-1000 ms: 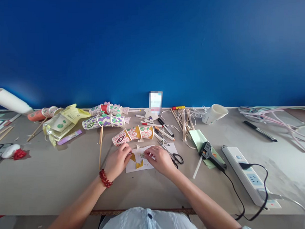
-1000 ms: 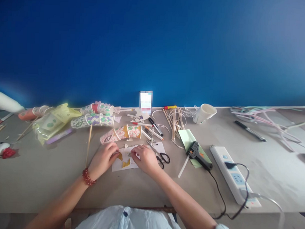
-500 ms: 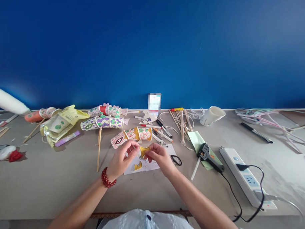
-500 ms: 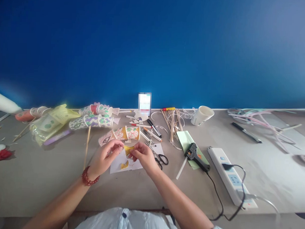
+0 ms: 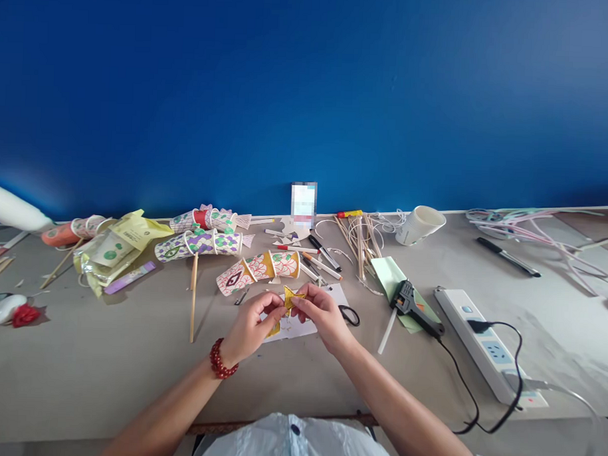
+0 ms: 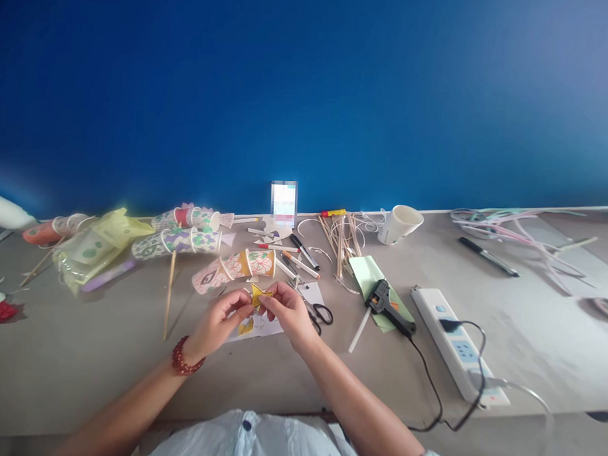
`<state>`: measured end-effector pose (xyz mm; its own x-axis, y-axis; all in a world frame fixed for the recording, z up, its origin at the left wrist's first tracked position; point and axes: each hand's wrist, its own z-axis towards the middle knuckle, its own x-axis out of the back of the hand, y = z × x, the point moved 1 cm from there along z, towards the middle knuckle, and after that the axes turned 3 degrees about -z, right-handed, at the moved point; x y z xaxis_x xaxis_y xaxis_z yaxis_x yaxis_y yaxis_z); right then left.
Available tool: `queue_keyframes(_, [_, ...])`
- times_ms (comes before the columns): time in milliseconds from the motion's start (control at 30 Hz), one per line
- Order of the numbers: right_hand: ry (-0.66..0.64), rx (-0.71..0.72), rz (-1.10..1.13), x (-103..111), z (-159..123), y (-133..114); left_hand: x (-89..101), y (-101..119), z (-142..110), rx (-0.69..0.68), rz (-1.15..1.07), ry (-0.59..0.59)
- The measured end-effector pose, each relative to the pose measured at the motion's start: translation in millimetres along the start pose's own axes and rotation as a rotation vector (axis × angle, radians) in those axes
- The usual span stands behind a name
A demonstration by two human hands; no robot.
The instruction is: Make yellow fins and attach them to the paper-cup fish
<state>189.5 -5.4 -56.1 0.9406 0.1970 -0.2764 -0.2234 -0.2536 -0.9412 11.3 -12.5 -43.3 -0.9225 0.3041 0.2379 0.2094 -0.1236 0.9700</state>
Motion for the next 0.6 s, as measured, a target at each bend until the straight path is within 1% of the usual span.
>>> queue_keyframes(100, [0.007, 0.002, -0.023, 0.4, 1.0, 0.0, 0.2, -1.4, 0.0, -0.004, -0.011, -0.003])
queue_keyframes(400, [0.06, 0.016, -0.106, -0.4, 2.8, 2.7, -0.6, -6.8, -0.1, 0.04, -0.02, 0.011])
queue_keyframes(600, [0.06, 0.016, -0.139, 1.2, 2.7, 6.2, -0.9, -7.3, -1.2, 0.06, -0.048, 0.019])
